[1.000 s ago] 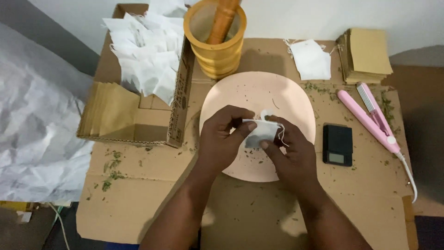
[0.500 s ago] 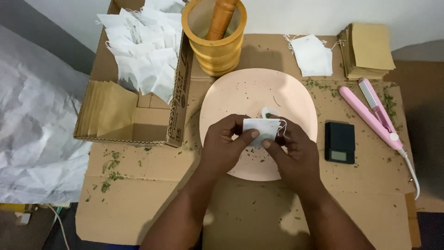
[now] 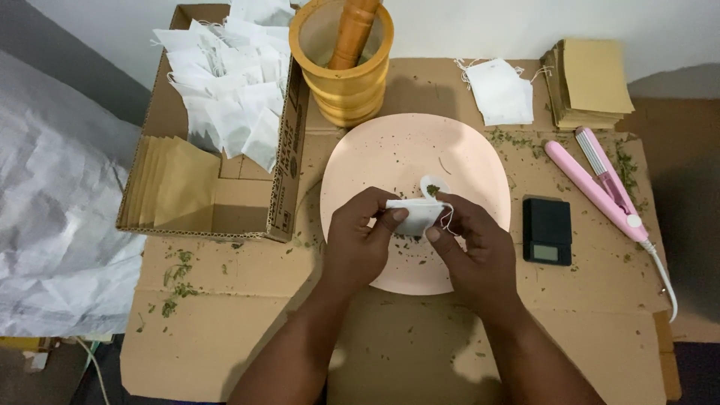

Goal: The person uses a small heat sealer to seal tea bags and then places a completed bag into a box.

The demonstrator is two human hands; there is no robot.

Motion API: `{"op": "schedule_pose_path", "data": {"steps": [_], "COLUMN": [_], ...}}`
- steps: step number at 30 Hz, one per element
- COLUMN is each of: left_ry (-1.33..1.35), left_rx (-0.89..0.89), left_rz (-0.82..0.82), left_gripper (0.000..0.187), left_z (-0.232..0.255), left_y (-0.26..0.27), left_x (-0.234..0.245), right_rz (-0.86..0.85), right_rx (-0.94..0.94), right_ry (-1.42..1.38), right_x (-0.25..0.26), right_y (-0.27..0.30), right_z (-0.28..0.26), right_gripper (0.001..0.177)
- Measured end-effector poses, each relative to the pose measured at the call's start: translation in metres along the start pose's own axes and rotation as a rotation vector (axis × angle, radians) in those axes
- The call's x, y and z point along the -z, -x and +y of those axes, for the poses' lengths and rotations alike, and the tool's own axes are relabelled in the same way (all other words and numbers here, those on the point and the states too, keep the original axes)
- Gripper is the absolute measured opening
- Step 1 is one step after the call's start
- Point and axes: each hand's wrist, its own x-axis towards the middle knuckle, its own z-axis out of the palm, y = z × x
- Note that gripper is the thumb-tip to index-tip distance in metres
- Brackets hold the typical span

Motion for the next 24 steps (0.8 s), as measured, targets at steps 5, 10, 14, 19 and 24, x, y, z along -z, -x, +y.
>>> {"op": "schedule_pose_path", "data": {"steps": [5,10,14,19,24], "left_ry": [-0.078,-0.091,-0.088,-0.007,0.469], "left_rx": [-0.104,-0.139,-0.105,-0.052,-0.098], "left_rz": [-0.005,0.017,0.041,0.100,0.064], "left_gripper": [0.013,0.011,0.008,0.015,0.023], "left_z": [-0.002,0.006,0.007,-0.002,-0.003], "left_y": [0.002,0.001,0.002,0.004,0.009], "left_x": [-0.005,-0.007,-0.008,-0.010,-0.012], "right_rz": [0.000,0.002,0.025,0.021,0.027], "right_rx": [0.046,0.038,0.052,0.025,0.023], "right_ry": [0.062,0.051,0.114,0.081,0.095], "right_x": [-0.002,-0.003,-0.004,-0.004,-0.003], "right_y": [-0.001,-0.001,-0.001,0.000,0.000], "right_z": [-0.010,-0.013,-0.013,-0.014,-0.011], "right_gripper": [0.044,0.042,0.040,0.040,0.040]}}
